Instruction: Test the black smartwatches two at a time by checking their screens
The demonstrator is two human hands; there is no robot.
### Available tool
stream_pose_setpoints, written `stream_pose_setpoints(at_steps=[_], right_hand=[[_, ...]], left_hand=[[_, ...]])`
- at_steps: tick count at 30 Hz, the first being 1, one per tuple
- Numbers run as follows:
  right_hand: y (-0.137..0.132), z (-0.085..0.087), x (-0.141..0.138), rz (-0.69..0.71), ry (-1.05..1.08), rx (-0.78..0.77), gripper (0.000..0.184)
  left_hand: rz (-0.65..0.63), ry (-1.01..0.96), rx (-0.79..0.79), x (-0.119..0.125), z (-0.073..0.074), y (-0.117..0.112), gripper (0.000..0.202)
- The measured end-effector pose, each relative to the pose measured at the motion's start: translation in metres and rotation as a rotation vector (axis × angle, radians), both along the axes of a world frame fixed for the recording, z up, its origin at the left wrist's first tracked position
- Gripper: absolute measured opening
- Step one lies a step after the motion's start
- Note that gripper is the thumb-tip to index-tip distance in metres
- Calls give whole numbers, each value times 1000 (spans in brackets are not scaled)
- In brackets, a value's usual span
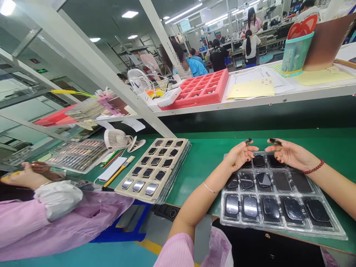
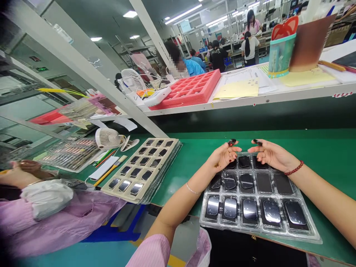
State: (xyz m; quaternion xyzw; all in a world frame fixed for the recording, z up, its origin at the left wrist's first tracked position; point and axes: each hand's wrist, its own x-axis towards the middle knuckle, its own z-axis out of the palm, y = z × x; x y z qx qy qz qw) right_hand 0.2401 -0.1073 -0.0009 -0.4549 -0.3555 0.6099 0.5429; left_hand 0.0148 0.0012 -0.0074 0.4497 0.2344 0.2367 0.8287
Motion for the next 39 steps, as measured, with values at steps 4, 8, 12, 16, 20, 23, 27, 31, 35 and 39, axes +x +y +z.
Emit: stream_pose_setpoints(at_steps=[4,8,12,16,20,23,27,31,35,39], right_hand=[[-3,-2,-13,-6,-174,94,58],[-4,-4,-22,-44,-384,193,49],[-5,-4,-24,-61,-530,224,35],[-5,-3,-25,-50,-558,237,35],[-6,-2,-26,-40,-564,225,33],[-6,-1,-26,-38,-564,217,32],[-7,-2,-25,-45,-567,224,31],[-7,-2,-24,-50,-582,227,29],[-8,-2,-24,-47,-606,231,26],[-8,-2,-24,-41,-596,246,30]], left_hand=[[16,70,296,4,-6,-13,77],[39,130,475,6,-9,-20,69],[5,148,540,5,-9,-20,53],[7,148,565,4,-8,-20,48],[10,158,558,4,-7,-20,49],[10,154,558,4,-7,-20,51],[10,152,569,4,-7,-19,48],[14,155,562,4,-7,-20,44],[15,157,570,4,-6,-21,41],[10,135,545,4,-4,-23,44]])
